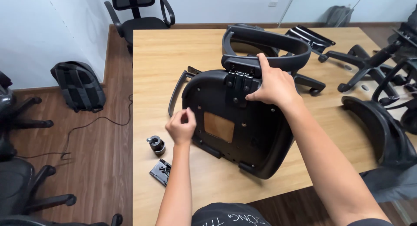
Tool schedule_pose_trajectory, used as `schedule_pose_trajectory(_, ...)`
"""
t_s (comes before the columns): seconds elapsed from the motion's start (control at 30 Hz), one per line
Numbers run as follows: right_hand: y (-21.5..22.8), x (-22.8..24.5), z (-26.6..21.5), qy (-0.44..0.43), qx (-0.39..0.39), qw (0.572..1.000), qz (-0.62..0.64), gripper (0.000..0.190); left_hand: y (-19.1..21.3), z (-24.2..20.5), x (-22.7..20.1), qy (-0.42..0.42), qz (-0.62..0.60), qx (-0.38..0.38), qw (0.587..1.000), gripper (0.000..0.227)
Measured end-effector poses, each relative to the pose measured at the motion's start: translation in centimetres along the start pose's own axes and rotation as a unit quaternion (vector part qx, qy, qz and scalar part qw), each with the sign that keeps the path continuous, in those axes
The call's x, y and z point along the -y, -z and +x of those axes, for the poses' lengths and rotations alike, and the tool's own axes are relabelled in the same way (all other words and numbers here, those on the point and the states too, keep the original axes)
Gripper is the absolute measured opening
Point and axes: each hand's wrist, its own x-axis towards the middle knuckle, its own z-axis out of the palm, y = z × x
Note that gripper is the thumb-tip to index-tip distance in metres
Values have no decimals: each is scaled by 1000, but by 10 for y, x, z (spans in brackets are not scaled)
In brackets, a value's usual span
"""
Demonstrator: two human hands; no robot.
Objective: The person assembles an office chair on a wooden table. They align a black metal mounting bracket against the underside of the seat, position an armrest frame, insert screws by hand, and use a screwdriver to drive the screws into the seat base, repositioning the seat as they work.
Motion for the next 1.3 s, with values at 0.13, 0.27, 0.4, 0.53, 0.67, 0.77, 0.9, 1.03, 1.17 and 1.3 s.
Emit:
schedule_pose_trajectory(0.13,-3,3,4,-13,8,1000,-7,130,3,-39,67,116,136,59,982,17)
schedule_pose_trajectory(0.27,-2,10,3,-9,2,1000,-20,131,6,-73,114,281,291,237,883,19)
schedule_pose_trajectory(0.4,0,19,-2,-9,1,1000,-30,130,12,-98,133,338,333,366,801,46)
schedule_pose_trajectory(0.53,-1,19,-1,-5,-5,999,-31,132,2,-114,160,338,332,371,799,50)
schedule_pose_trajectory(0.67,-5,14,-1,-6,-5,1000,-28,131,-7,-115,169,361,328,372,790,43)
schedule_pose_trajectory(0.77,-5,13,-1,-2,-8,1000,-22,132,2,-93,143,403,300,375,779,48)
schedule_pose_trajectory(0.9,-5,8,0,-1,-5,1000,-26,132,14,-71,129,413,276,393,774,51)
schedule_pose_trajectory(1.03,-5,4,2,0,-6,1000,-15,133,40,-36,111,341,294,396,800,53)
schedule_pose_trajectory(1.17,-2,7,-2,-12,10,1000,-24,133,86,18,19,305,249,333,857,41)
schedule_pose_trajectory(1.3,1,10,-5,-13,19,999,-30,132,120,58,-70,267,171,253,914,37)
